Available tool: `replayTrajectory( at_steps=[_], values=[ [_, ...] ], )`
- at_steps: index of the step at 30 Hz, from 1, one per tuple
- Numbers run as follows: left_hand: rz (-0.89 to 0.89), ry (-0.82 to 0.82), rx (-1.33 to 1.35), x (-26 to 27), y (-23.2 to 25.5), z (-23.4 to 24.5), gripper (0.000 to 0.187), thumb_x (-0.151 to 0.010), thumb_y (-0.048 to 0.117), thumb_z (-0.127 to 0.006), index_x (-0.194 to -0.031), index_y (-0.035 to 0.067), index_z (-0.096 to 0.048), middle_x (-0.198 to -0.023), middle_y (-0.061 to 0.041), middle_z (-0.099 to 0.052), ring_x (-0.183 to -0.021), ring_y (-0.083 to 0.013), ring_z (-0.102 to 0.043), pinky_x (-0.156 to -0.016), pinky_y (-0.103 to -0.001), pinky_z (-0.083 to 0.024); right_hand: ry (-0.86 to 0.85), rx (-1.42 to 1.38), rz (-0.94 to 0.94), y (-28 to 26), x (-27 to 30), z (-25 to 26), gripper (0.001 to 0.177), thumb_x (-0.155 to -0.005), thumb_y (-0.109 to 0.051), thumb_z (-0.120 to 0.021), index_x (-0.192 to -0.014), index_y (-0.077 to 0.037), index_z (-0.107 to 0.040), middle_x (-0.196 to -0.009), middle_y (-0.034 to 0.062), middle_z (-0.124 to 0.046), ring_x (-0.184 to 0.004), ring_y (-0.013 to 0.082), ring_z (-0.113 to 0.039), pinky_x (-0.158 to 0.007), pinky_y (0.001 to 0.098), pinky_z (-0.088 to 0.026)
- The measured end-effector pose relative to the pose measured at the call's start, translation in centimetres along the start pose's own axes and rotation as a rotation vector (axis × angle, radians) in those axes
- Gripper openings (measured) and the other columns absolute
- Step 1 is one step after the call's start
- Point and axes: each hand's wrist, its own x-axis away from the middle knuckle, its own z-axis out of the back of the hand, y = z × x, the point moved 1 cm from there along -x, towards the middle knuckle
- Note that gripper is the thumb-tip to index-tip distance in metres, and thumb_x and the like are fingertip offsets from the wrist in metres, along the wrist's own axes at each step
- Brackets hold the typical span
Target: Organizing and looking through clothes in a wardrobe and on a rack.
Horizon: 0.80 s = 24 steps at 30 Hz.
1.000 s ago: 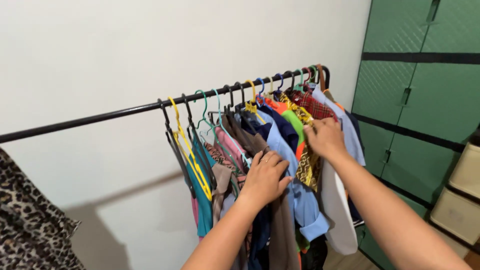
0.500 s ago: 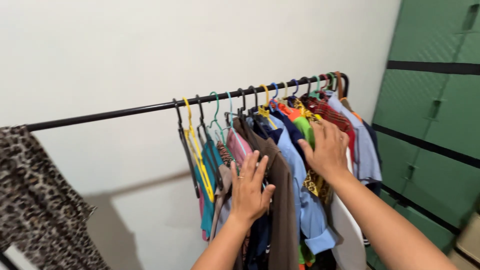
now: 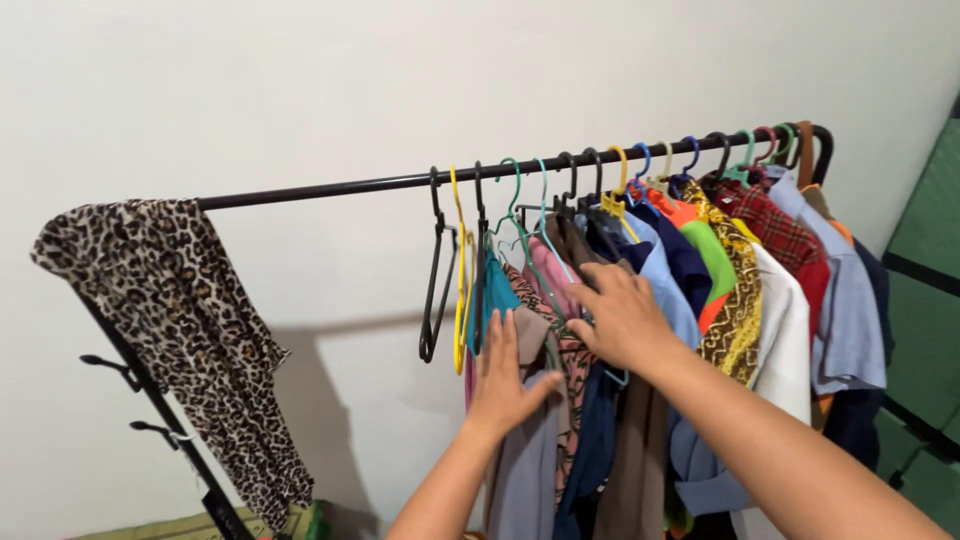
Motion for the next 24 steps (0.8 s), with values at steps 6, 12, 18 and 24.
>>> replayTrajectory(
  at_steps=[6, 12, 18, 24],
  values=[
    [0.356, -0.177, -0.096, 2.7, 0.0, -4.3, 0.134, -0.072, 0.055, -0.086, -0.155, 0.005, 0.006, -0.166, -0.024, -0.005, -0.155, -0.0432, -0.008, -0.113, -0.071, -0.018, -0.069, 0.078, 0.004, 0.3, 0.0, 0.1, 0.055, -0.080, -0.037, -0.076, -0.129, -0.015, -0.063, -0.136, 0.0068, -0.059, -0.132, 0.0288, -0.048, -0.097, 0.0474, -0.041],
    [0.385, -0.068, 0.028, 4.6, -3.8, -5.2, 0.108, -0.083, 0.020, -0.076, -0.165, 0.005, -0.008, -0.161, -0.033, -0.022, -0.150, -0.0483, -0.024, -0.124, -0.050, -0.029, -0.095, 0.182, 0.005, 0.0, 0.1, -0.3, 0.054, -0.080, -0.033, -0.074, -0.130, -0.016, -0.062, -0.125, 0.0014, -0.066, -0.129, 0.0262, -0.051, -0.094, 0.0460, -0.042],
    [0.223, 0.039, 0.175, 5.7, -6.9, -0.2, 0.089, -0.082, 0.014, -0.073, -0.159, 0.002, -0.030, -0.159, -0.026, -0.042, -0.148, -0.0405, -0.040, -0.119, -0.045, -0.034, -0.077, 0.288, 0.042, 0.1, 0.6, -0.9, 0.052, -0.084, -0.025, -0.069, -0.135, -0.017, -0.062, -0.127, 0.0002, -0.066, -0.133, 0.0241, -0.051, -0.098, 0.0445, -0.042],
    [0.266, 0.093, 0.214, 6.0, -8.2, 1.8, 0.076, -0.078, 0.015, -0.070, -0.150, 0.007, -0.047, -0.139, -0.021, -0.063, -0.128, -0.0369, -0.063, -0.108, -0.043, -0.051, 0.007, 0.958, 0.216, -4.8, 5.7, -7.2, 0.065, -0.089, -0.034, -0.056, -0.149, -0.009, -0.050, -0.159, 0.0088, -0.041, -0.145, 0.0255, -0.035, -0.114, 0.0527, -0.027]
  ],
)
